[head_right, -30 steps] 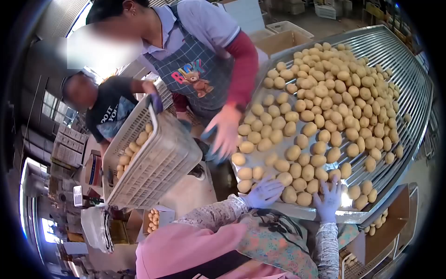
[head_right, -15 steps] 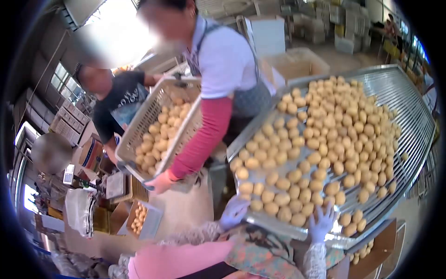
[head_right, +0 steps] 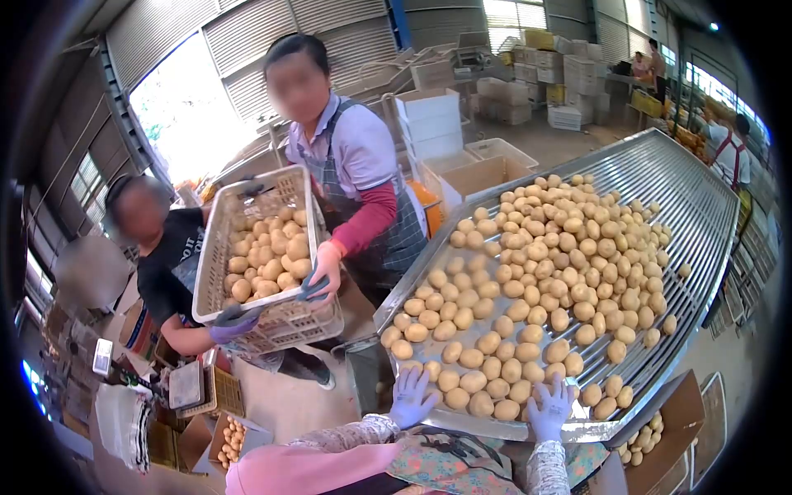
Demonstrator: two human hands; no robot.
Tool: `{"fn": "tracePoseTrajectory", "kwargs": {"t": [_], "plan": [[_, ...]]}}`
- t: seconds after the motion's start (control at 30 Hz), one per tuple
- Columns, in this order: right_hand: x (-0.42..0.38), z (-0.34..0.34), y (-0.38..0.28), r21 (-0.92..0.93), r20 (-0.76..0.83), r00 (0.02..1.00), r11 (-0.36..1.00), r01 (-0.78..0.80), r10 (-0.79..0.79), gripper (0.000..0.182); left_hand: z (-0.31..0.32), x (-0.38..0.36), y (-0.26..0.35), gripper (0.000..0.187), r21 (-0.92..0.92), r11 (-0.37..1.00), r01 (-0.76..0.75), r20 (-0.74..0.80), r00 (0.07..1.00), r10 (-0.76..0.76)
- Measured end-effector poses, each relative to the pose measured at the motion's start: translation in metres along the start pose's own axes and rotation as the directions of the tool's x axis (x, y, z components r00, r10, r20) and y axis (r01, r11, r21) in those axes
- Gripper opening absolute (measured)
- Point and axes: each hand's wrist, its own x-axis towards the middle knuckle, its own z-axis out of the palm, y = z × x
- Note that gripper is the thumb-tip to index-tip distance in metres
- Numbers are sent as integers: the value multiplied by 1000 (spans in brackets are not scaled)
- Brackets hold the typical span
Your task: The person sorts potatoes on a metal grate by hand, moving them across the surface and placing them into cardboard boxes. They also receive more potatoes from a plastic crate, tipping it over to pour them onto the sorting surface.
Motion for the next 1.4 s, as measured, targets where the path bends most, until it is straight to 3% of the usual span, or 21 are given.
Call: {"fn": "tracePoseTrajectory", "kwargs": {"t": [0.13, 0.53, 0.6, 0.63, 0.7, 0.77, 0.83, 0.93, 1.07, 1.4], "plan": [[-3, 1, -1, 8, -20, 999, 1000, -25, 25, 41, 0, 3, 6, 72, 111, 993, -41, 32, 999, 37], [-4, 1, 2, -5, -4, 1000, 1000, -12, 12, 45, -1, 2, 1, 71, 57, 996, -75, 18, 997, 74], [-5, 1, 1, -27, -22, 1000, 1000, -11, 10, 44, 3, 3, -9, 69, -23, 1000, -7, -108, 994, 4], [-3, 0, 0, -39, -38, 999, 999, 5, -6, 44, 13, 5, -23, 74, -33, 998, -58, -246, 968, 48], [-1, -5, -2, -27, -10, 1000, 1000, 0, -1, 44, 18, 14, -41, 71, -154, 941, 302, -235, 914, -332], [-4, -5, -5, -5, -42, 999, 1000, -30, 30, 43, 30, 26, -71, 71, -452, 744, 492, -95, 803, -588], [-3, -10, -9, -13, -25, 999, 999, -41, 41, 42, 44, 41, -92, 71, -732, 451, 510, 111, 744, -659], [1, -15, -11, -6, 7, 999, 999, -39, 39, 42, 56, 56, -98, 71, -837, 257, 483, 220, 728, -649], [3, -21, -14, -4, 2, 1000, 1000, -25, 25, 41, 69, 68, -101, 71, -858, 226, 462, 214, 720, -660], [1, -14, -12, -8, -46, 999, 1000, 26, -27, 38, 76, 74, -129, 71, -846, 338, 412, 21, 659, -752]]}}
